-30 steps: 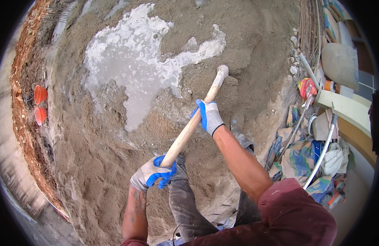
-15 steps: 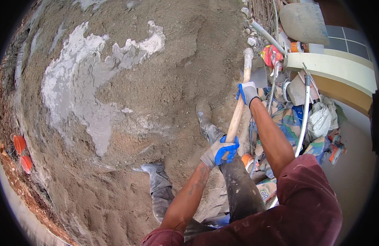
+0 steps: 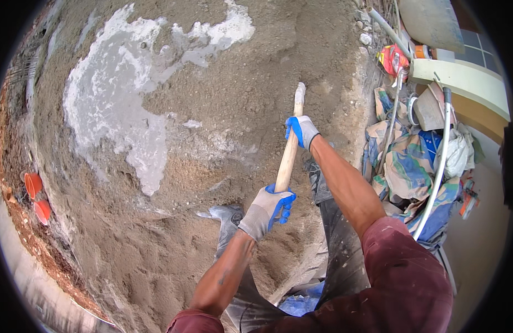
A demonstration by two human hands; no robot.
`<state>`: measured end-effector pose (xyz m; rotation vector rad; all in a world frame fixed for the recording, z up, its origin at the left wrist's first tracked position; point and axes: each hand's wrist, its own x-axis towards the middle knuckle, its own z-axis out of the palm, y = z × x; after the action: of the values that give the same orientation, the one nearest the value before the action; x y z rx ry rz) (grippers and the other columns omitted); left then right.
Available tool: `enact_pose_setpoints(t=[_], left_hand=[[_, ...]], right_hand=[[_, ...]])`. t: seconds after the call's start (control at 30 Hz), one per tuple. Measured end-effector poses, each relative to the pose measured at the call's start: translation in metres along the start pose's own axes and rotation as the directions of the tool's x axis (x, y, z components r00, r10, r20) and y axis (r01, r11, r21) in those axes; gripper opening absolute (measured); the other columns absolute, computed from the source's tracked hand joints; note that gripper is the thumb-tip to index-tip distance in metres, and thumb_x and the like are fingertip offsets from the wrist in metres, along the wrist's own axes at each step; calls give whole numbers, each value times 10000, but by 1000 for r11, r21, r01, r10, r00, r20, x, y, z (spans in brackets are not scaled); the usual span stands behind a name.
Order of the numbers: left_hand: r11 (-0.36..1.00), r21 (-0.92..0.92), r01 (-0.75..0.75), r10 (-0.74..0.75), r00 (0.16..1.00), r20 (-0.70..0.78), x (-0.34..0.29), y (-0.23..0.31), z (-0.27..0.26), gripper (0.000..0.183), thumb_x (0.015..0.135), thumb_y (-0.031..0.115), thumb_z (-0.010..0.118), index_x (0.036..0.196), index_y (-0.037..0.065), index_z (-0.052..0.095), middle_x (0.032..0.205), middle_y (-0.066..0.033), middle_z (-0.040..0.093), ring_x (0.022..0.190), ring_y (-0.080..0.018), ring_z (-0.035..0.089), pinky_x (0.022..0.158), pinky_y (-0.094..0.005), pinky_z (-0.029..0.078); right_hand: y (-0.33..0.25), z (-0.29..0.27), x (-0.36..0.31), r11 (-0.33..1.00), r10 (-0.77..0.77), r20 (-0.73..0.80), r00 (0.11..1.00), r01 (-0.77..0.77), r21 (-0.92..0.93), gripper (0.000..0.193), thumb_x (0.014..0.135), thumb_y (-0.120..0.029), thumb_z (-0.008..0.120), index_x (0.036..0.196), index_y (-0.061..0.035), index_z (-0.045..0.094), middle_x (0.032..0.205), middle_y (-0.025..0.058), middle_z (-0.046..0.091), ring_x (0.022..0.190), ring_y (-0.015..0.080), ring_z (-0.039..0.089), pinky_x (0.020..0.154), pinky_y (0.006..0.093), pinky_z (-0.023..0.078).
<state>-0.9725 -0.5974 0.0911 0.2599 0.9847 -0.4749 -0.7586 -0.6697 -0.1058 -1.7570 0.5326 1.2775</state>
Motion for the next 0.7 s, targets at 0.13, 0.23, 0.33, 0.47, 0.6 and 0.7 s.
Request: enact_pose_setpoints(t=[0.13,0.23,0.33,0.47,0.6,0.7], left_hand=[[985,160,63,-53,997,-64,-105,2,-37,176,841,116,688,932,26,567,651,-19,543,469,-113,518,390,-266,431],[976,211,59,-44,996,-78,-184,9,-56,184,839,112,691,931,18,562,650,-17,538,468,-111,520,388,-270,430],[992,109,69,-53,988,-146,-262,17,-90,177,834,89,685,933,11,559,676,-32,552,474,-122,535,393,-268,436],[966,259,13,86,927,-365,-360,29,-122,224,773,37,723,944,-3,584,708,-55,593,498,-129,571,411,-263,458],[819,546,177,145,857,-494,-421,64,-187,253,736,46,768,963,-10,672,672,-37,628,483,-91,564,426,-237,457],[849,483,213,-14,923,-383,-443,68,-232,353,744,58,776,1081,21,678,678,-16,638,493,-79,564,444,-223,453]], right_hand=[[29,58,-85,964,-13,146,989,-27,265,112,821,-104,634,810,-61,531,626,78,524,524,231,535,510,392,501],[45,80,-92,958,-108,266,958,28,287,119,807,-101,631,825,-67,518,627,79,523,538,235,540,534,396,504],[40,159,-134,795,66,326,943,-247,553,124,792,-92,635,829,-76,518,629,68,518,534,234,533,554,387,501],[38,273,-201,812,124,462,878,-358,462,130,816,-91,635,835,-79,508,656,72,528,595,245,548,603,396,509],[61,362,-243,663,189,497,847,-483,571,148,885,-125,611,862,-80,472,699,79,503,627,257,547,642,414,512],[68,366,-281,658,217,320,922,-381,650,188,915,-174,605,876,-87,444,689,76,484,594,252,524,641,449,511]])
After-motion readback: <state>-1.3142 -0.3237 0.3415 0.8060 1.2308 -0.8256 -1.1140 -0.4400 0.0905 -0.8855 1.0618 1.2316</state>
